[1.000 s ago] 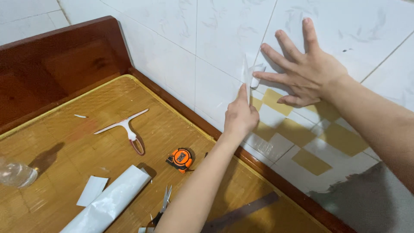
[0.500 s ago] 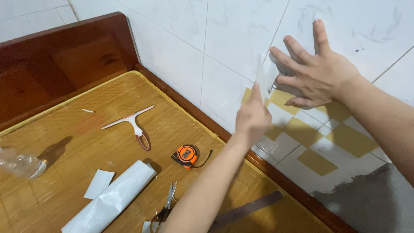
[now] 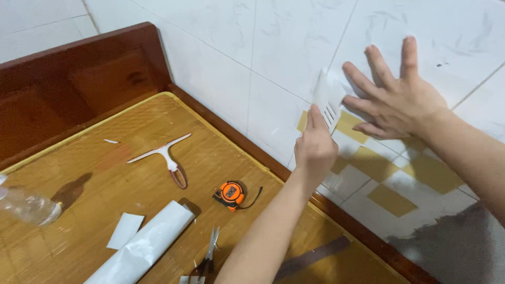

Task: Cutting and applying white adhesive squares to a tiled wall to cover marks

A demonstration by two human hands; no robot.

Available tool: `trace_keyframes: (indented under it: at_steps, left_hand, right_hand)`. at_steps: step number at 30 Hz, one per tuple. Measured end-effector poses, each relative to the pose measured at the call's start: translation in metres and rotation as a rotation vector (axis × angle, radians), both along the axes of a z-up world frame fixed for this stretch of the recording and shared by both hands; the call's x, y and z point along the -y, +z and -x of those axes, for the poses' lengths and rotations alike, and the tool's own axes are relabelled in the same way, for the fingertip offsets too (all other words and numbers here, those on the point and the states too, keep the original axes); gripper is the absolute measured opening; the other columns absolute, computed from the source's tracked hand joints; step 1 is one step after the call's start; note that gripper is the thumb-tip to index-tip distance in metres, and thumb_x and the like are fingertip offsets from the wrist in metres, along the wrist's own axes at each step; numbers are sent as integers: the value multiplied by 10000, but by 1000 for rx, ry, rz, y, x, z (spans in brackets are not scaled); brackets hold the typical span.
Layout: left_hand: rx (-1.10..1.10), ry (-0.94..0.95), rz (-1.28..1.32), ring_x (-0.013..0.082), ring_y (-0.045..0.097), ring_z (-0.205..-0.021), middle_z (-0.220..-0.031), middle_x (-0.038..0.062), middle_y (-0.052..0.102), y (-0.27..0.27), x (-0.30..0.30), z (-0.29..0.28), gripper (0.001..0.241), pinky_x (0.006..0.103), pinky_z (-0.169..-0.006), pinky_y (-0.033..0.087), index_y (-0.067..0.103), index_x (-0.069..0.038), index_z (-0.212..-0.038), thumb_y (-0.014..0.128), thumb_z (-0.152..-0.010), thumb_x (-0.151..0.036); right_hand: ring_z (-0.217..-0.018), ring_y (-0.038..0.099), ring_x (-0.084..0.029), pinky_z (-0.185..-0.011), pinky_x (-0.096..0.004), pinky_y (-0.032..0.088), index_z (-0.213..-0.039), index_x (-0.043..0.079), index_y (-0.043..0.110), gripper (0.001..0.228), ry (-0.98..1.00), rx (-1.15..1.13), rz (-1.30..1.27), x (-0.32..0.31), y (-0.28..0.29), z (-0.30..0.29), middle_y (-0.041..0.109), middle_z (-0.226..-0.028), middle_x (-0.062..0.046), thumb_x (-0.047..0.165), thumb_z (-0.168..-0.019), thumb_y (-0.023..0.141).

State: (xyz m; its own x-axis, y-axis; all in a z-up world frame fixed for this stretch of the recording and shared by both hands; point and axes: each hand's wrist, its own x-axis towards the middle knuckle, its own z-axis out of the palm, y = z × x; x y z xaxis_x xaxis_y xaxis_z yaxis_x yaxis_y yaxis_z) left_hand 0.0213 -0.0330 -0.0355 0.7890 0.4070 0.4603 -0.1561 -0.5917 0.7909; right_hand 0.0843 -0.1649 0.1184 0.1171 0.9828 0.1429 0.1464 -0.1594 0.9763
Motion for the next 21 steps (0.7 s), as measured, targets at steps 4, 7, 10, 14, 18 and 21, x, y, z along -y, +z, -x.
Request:
trace_keyframes:
  at_steps: [4,7,10,14,18,21]
  left_hand:
    - [151,391,-491,149,693,-559,-1435,235,604,-10,19,-6,834,270,-370,482,409,103,-1453,605,-673,-118]
    - [-60,117,-251,342,690,-787,-1565,208,393,18,2,10,834,459,-592,489,246,52,-1514,514,-731,-48]
    - [-89,146,-241,346,673,-736,-1591,167,382,7,14,5,874,463,-615,503,240,28,-1528,527,-712,-96]
    - [-200,-139,-68,530,673,-943,-1673,181,251,41,-5,34,767,634,-799,496,170,31,-1548,394,-815,1]
    - [-192,-99,-124,494,701,-785,-1654,242,256,23,6,18,868,588,-672,535,134,58,-1556,513,-778,-19]
    - [-102,52,-252,437,741,-707,-1603,214,405,13,9,12,822,532,-616,586,248,36,-1542,554,-806,-165]
  right_hand:
    - [-1545,474,-489,-1104,-835,258,-1290,379,569,767,-11,-11,29,4,-1,-5,448,-1745,-76,911,-811,294]
    - [-1550,464,-498,-1104,-839,242,-1320,387,544,762,-4,-39,19,4,-3,-6,447,-1740,-73,899,-794,339]
    - [-1549,456,-504,-1099,-837,251,-1307,373,577,752,6,-37,20,3,-2,-7,438,-1744,-72,880,-809,331]
    - [-1552,435,-507,-1088,-845,241,-1248,357,546,722,-57,-24,48,1,0,-3,398,-1766,-72,882,-841,262]
    - [-1543,442,-520,-1096,-854,217,-1239,341,553,727,-19,-32,38,2,-1,-4,431,-1745,-70,886,-818,324]
    - [-1536,482,-526,-1094,-853,239,-1098,308,658,596,54,-98,-2,2,-2,-6,488,-1718,-71,775,-820,414]
